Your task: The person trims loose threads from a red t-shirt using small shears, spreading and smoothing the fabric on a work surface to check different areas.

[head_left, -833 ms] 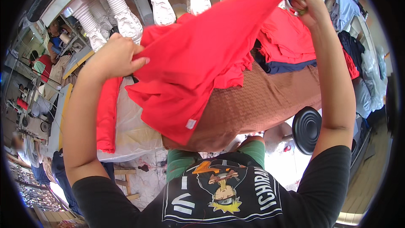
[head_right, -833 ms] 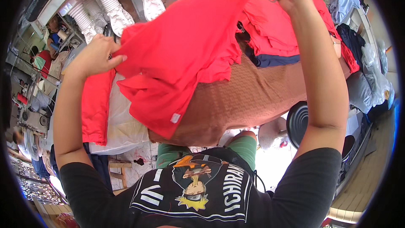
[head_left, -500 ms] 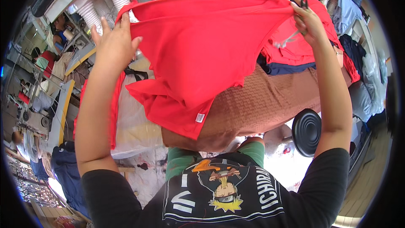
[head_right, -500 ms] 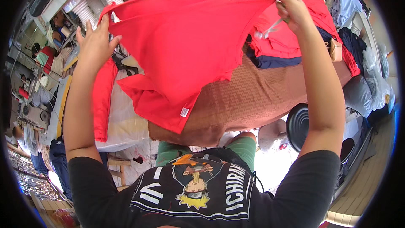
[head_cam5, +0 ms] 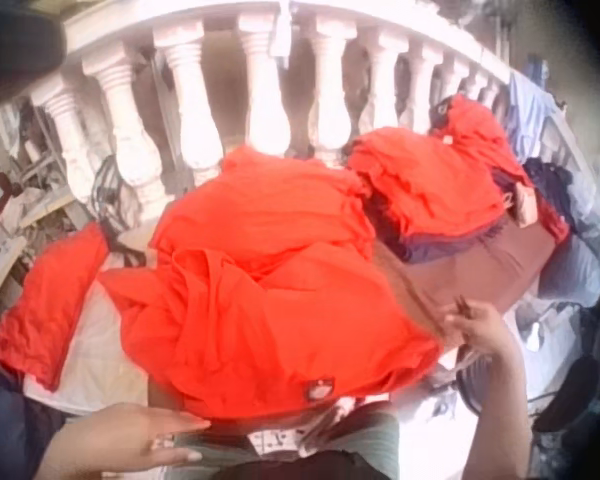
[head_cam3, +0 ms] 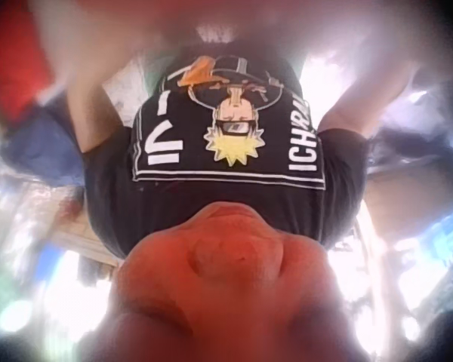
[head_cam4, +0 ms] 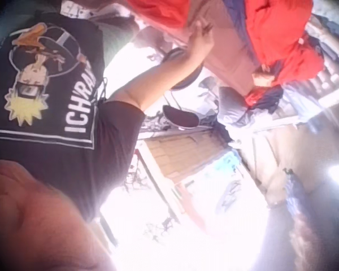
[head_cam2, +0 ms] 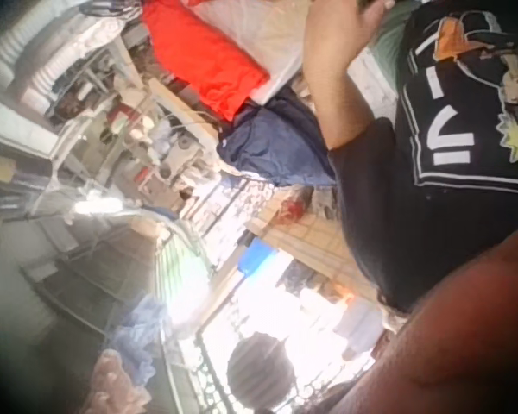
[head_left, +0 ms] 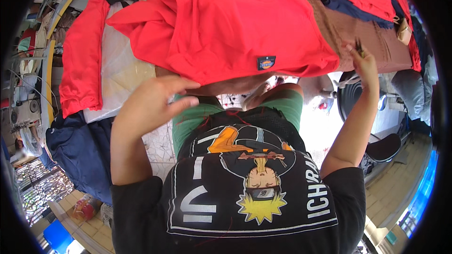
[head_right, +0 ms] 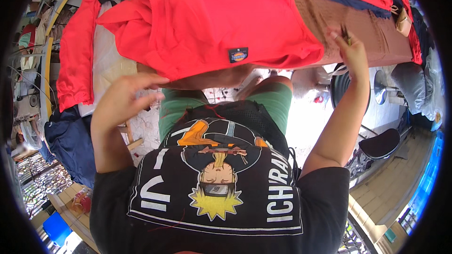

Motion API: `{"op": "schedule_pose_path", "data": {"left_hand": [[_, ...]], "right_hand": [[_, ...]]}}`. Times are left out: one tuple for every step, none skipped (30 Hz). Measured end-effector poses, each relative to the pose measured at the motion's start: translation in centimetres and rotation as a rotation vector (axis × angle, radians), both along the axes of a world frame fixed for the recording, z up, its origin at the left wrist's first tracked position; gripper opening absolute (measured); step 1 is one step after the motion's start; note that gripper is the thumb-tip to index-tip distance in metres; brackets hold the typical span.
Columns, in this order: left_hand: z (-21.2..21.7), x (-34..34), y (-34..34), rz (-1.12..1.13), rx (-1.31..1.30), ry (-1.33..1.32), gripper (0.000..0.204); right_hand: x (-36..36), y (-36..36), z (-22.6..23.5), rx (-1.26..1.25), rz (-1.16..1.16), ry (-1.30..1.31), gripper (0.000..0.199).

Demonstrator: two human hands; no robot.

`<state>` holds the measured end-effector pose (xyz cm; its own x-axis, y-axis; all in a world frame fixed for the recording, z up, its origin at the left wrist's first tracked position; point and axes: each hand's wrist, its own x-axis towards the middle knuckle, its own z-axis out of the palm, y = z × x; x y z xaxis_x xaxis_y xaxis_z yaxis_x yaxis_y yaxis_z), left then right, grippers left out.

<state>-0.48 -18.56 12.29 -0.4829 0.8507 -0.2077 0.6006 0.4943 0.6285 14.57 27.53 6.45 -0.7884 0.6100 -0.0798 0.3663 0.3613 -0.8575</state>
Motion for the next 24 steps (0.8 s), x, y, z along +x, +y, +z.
{"op": "schedule_pose_path", "data": {"left_hand": [[1.2,0.1,1.1,0.13,0.012,-0.056,0.022],[0.9,0.0,2.1,0.148,0.068,-0.014,0.02],[0.8,-0.2,2.9,0.18,0.121,0.038,0.019],[0.5,-0.6,4.0,0.199,0.178,0.083,0.017],[-0.4,-0.1,4.8,0.203,0.281,0.046,0.016],[-2.0,0.1,5.8,0.168,0.338,0.064,0.017],[-4.0,0.2,7.0,0.119,0.397,0.081,0.018],[-5.6,0.1,8.0,0.072,0.452,0.1,0.02],[-7.2,-0.1,8.6,0.062,0.44,0.141,0.022],[-8.6,-0.3,9.4,0.047,0.424,0.184,0.025],[-9.6,-0.4,9.7,0.034,0.408,0.229,0.028],[-10.3,-0.7,9.8,0.033,0.381,0.226,0.03],[-10.9,-1.0,9.6,0.035,0.354,0.225,0.033],[-11.2,-1.2,9.5,0.037,0.326,0.224,0.035],[-11.2,-1.1,9.3,0.057,0.348,0.194,0.034],[-11.4,-1.2,9.2,0.053,0.364,0.183,0.032],[-11.6,-1.4,9.1,0.048,0.38,0.172,0.031],[-11.8,-1.6,9.1,0.042,0.4,0.162,0.029],[-11.8,-1.6,9.0,0.055,0.405,0.161,0.027],[-11.8,-1.6,9.0,0.068,0.41,0.16,0.025],[-11.8,-1.6,9.1,0.078,0.416,0.157,0.024],[-11.8,-1.5,9.2,0.094,0.413,0.168,0.022],[-11.7,-1.5,9.3,0.109,0.409,0.179,0.02],[-11.6,-1.4,9.5,0.121,0.407,0.192,0.019]], "right_hand": [[-0.4,-0.5,0.7,0.017,-0.002,0.06,0.021],[-0.7,-1.1,1.4,0.036,-0.01,0.119,0.02],[-1.3,-1.7,1.8,0.039,0.038,0.114,0.02],[-1.9,-3.3,1.6,0.011,0.132,0.178,0.019],[-3.4,-5.6,0.9,-0.028,0.259,0.255,0.018],[-4.3,-7.7,0.9,-0.051,0.369,0.32,0.018],[-4.7,-9.4,0.8,-0.039,0.484,0.231,0.017],[-5.0,-10.9,0.7,-0.032,0.599,0.145,0.018],[-5.4,-12.3,0.3,-0.071,0.632,0.091,0.018],[-5.5,-13.3,-0.6,-0.113,0.66,0.041,0.019],[-5.6,-13.9,-1.8,-0.063,0.644,0.045,0.019],[-6.1,-14.3,-3.0,-0.009,0.628,0.043,0.018],[-6.2,-14.4,-3.7,0.046,0.613,0.042,0.018],[-6.0,-14.3,-3.7,0.03,0.587,0.012,0.019],[-6.0,-14.4,-3.4,0.013,0.572,-0.018,0.021],[-6.0,-14.6,-3.2,-0.003,0.557,-0.047,0.022],[-5.9,-14.7,-3.1,0.046,0.554,-0.027,0.024],[-5.8,-14.8,-3.0,0.098,0.548,-0.006,0.026],[-5.6,-14.9,-2.7,0.15,0.542,0.015,0.028],[-5.5,-15.1,-2.3,0.128,0.548,0.011,0.029],[-5.4,-15.4,-1.7,0.106,0.551,0.004,0.029],[-5.3,-15.7,-1.4,0.084,0.553,-0.002,0.03],[-5.4,-16.0,-1.9,0.059,0.555,0.064,0.029],[-5.5,-16.4,-2.9,0.035,0.551,0.133,0.027]]}}
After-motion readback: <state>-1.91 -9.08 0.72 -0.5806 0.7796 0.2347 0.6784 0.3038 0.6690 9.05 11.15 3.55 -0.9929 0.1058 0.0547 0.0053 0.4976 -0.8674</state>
